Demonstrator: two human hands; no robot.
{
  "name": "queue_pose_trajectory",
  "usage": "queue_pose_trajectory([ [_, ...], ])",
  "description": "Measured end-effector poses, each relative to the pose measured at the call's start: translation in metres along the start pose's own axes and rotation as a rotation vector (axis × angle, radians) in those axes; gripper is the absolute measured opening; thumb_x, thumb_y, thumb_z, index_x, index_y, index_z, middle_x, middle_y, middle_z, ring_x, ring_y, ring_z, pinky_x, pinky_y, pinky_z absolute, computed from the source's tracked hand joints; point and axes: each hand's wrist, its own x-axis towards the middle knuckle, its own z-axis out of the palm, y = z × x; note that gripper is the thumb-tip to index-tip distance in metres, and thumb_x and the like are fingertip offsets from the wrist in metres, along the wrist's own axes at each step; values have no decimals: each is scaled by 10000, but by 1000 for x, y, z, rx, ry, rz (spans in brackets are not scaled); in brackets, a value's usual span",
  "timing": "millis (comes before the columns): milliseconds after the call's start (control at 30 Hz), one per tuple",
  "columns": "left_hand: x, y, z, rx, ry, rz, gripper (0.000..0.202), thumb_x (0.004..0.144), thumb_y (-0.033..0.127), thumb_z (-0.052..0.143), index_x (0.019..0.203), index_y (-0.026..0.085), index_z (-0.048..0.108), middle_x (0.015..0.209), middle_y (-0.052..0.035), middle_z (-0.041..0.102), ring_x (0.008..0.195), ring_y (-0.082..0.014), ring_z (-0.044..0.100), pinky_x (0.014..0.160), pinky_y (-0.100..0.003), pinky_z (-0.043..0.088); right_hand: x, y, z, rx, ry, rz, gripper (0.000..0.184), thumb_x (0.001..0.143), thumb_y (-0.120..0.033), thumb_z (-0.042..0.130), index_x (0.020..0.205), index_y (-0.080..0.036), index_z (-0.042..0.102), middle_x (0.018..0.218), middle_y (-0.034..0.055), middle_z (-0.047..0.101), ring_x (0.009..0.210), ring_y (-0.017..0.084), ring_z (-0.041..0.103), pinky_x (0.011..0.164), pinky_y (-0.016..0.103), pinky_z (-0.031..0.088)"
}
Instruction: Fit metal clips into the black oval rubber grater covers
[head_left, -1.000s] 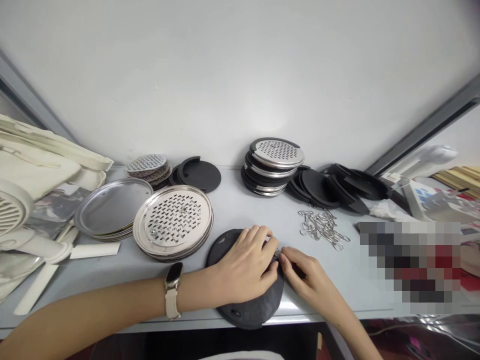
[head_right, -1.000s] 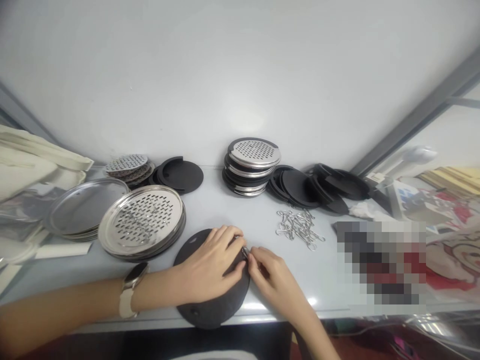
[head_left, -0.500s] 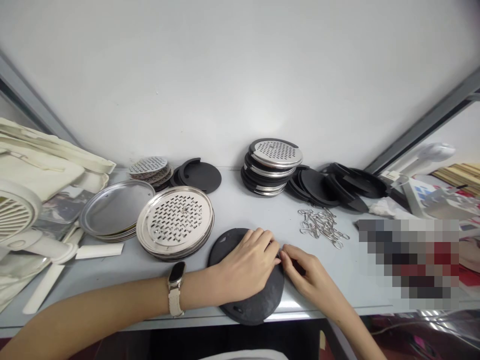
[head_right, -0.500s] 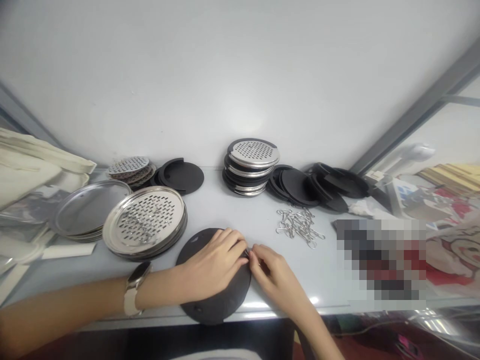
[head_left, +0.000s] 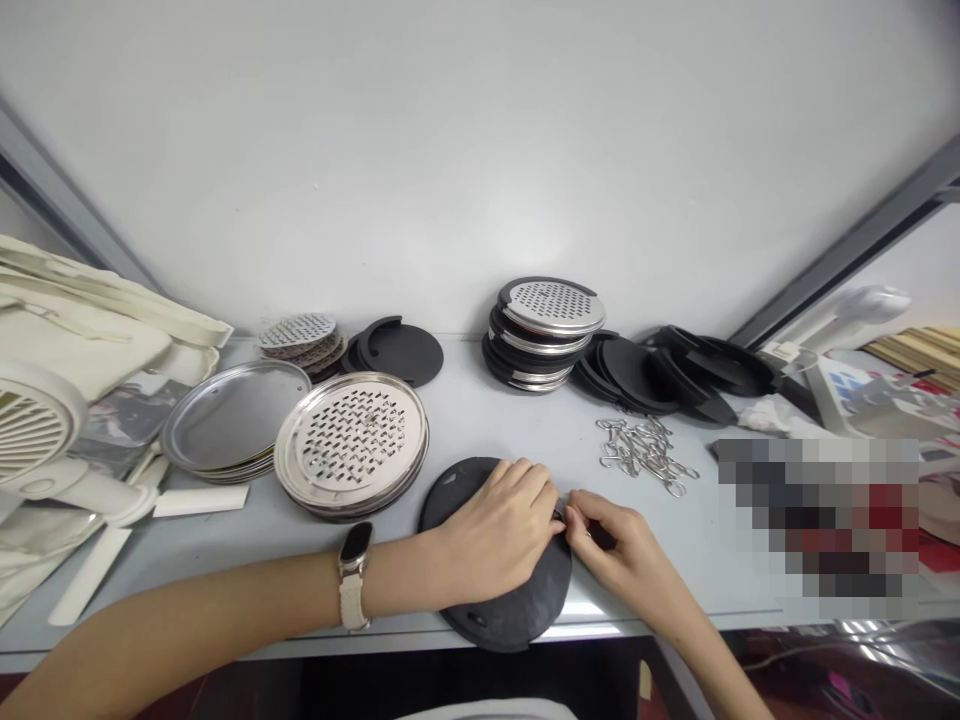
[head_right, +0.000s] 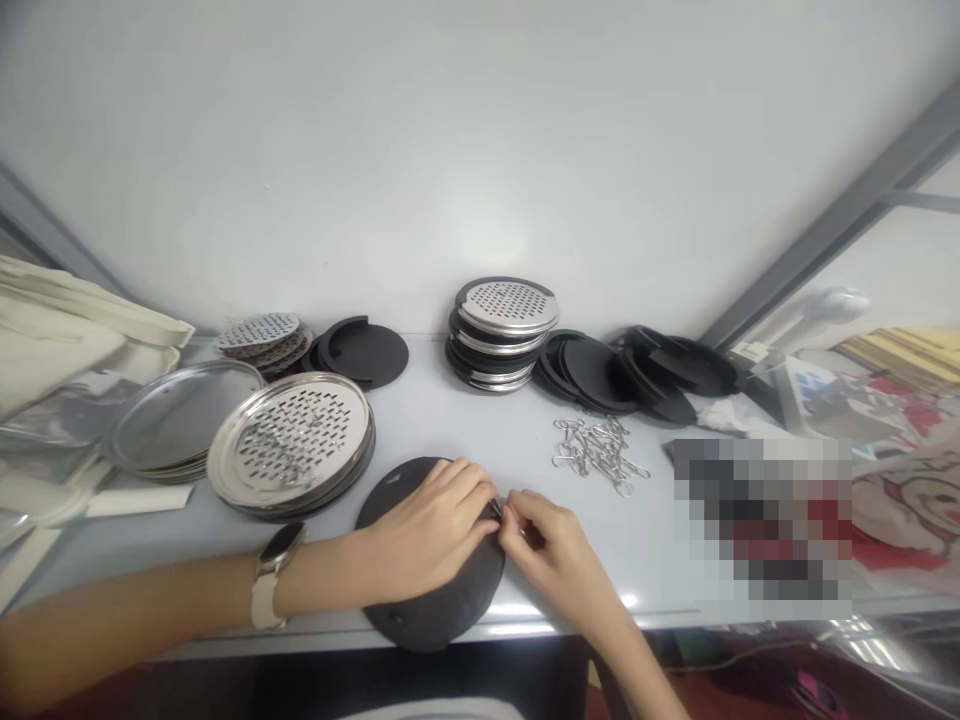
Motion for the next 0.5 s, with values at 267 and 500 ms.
queue_pose_trajectory([
  [267,0,0,-8,25,-34,37,151,922,109,377,917,121,528,919,-89,502,891,-225,463,816,-370,400,-3,3,-2,27,30,16,327,911,-259,405,621,-220,259,585,-59,277,540,103,310,497,218,275],
  [500,3,2,-8,-145,46,-147,139,898,242,473,994,142,477,971,-84,509,936,-230,470,862,-376,423,0,-2,-2,14,-23,2,313,970,-311,371,674,-207,362,618,-47,369,574,117,372,537,228,333],
])
